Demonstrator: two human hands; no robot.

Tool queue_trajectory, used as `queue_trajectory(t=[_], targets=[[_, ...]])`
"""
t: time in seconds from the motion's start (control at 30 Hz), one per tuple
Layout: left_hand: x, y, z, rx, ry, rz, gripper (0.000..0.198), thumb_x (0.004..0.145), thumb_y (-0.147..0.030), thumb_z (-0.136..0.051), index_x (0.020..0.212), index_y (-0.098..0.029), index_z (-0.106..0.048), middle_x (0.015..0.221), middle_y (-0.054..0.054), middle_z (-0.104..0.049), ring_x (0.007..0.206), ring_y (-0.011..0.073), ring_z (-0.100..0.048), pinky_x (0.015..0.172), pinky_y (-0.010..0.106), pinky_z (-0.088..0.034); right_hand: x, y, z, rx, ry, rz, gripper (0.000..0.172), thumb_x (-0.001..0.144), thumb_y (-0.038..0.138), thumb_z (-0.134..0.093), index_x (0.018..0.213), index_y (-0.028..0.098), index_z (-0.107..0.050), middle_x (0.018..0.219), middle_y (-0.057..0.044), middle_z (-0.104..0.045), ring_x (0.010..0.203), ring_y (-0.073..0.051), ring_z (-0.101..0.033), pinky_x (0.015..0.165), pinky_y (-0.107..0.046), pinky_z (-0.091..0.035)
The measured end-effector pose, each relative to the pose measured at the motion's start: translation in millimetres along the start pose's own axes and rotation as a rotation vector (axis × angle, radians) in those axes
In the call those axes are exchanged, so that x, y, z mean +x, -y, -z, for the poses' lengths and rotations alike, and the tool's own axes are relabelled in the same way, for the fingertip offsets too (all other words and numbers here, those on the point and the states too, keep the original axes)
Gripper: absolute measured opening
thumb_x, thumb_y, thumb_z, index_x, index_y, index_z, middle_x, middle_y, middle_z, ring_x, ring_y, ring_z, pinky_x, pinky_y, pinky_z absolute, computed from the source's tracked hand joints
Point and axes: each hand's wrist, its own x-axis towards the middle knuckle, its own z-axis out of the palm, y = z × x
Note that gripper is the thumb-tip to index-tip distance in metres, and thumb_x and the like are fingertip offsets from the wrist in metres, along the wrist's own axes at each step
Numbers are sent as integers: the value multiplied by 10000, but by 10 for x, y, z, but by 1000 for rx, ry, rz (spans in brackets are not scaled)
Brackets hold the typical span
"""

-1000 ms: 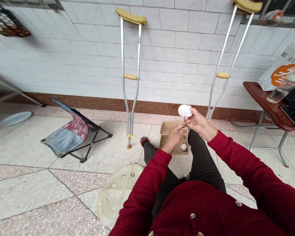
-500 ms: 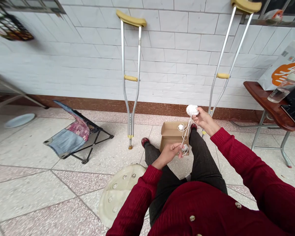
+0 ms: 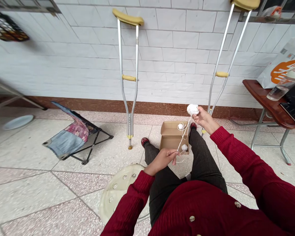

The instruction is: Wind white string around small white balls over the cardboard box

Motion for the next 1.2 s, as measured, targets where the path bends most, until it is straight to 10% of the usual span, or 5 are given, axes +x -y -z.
queue_trajectory(t=[0.27, 0.43, 0.53, 0.83, 1.2], targets=[[507, 41, 594, 622, -360, 130, 323, 908, -327, -441, 710, -181, -651, 607, 21, -651, 604, 160, -564, 580, 243, -328, -536, -605, 365, -706, 522, -480, 146, 707, 165, -617, 833, 164, -543, 488, 43, -552, 294, -59, -412, 249, -120, -241], [696, -531, 519, 872, -398, -70, 308, 901, -342, -461, 779, -181, -694, 739, 71, -684, 699, 200, -581, 623, 271, -315, -300, -905, 605, -886, 252, -199, 131, 667, 154, -650, 676, 172, -520, 368, 51, -493, 255, -70, -405, 226, -139, -221], [676, -648, 362, 786, -339, -83, 327, 887, -320, -464, 681, -168, -668, 658, 52, -658, 632, 172, -558, 606, 266, -320, -71, -825, 486, -750, 43, 32, 132, 725, 213, -600, 686, 194, -475, 389, 51, -498, 278, -68, -420, 245, -142, -259], [305, -515, 439, 136, -98, 8, 400, 890, -413, -463, 603, -160, -579, 569, -1, -615, 478, 101, -541, 548, 224, -412, 40, -508, 340, -672, 47, 201, 211, 674, 179, -640, 861, 198, -543, 443, 76, -520, 275, -62, -393, 249, -130, -160], [345, -180, -56, -104, -5, -53, 385, 917, -427, -466, 682, -142, -579, 603, 1, -619, 458, 101, -559, 537, 230, -431, -249, -412, 2, -132, 105, -110, 56, 786, 197, -531, 828, 180, -499, 561, 39, -546, 336, -35, -368, 276, -117, -192]])
